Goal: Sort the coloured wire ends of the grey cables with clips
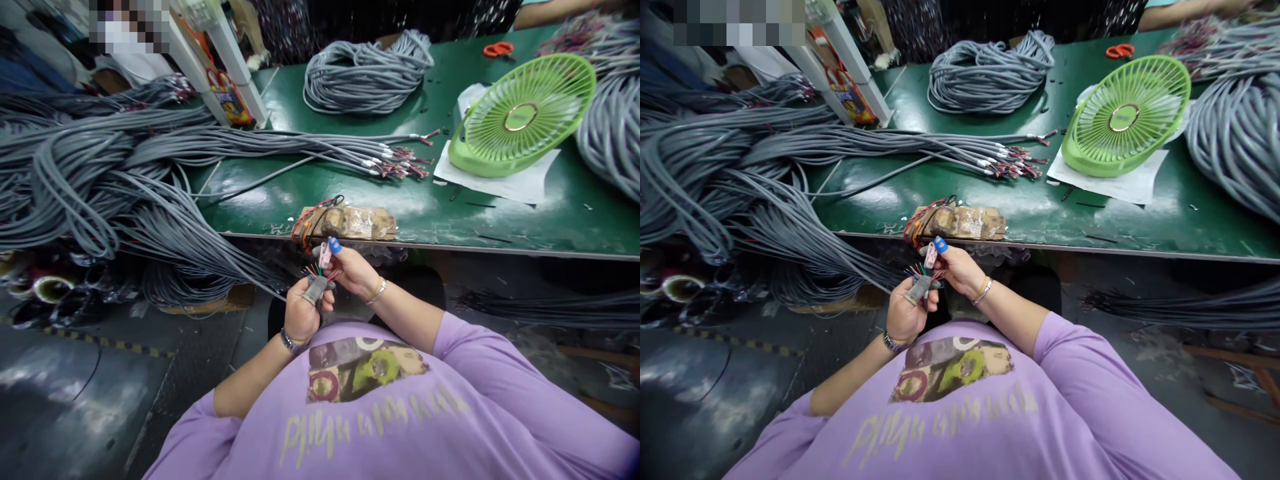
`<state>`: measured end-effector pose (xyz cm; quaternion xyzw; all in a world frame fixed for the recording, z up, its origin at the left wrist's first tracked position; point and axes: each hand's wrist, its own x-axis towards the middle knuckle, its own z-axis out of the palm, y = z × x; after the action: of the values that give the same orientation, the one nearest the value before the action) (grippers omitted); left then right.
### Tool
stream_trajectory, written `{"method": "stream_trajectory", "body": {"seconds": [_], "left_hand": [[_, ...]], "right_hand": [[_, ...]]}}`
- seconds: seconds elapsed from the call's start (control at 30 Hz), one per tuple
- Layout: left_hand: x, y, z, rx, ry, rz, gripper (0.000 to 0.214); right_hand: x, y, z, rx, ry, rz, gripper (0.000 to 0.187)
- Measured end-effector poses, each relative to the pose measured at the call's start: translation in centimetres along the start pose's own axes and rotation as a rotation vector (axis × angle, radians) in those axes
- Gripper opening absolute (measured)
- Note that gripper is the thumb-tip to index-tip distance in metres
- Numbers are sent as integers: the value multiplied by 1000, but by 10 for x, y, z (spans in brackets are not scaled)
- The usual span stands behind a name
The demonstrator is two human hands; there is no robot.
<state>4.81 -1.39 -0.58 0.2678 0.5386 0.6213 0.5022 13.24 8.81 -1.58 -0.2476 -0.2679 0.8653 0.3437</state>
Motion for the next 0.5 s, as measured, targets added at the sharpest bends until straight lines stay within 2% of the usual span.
{"method": "stream_trajectory", "body": {"seconds": [0.1,0.33,0.5], "left_hand": [[0,-2,-1,33,3,-11,29],[-5,-1,-5,45,8,-8,28],[-8,2,-10,31,-47,6,28]], "right_hand": [[1,1,1,6,21,-7,48],[-2,0,-4,52,0,122,53],[-3,-4,-7,34,-84,166,51]]}}
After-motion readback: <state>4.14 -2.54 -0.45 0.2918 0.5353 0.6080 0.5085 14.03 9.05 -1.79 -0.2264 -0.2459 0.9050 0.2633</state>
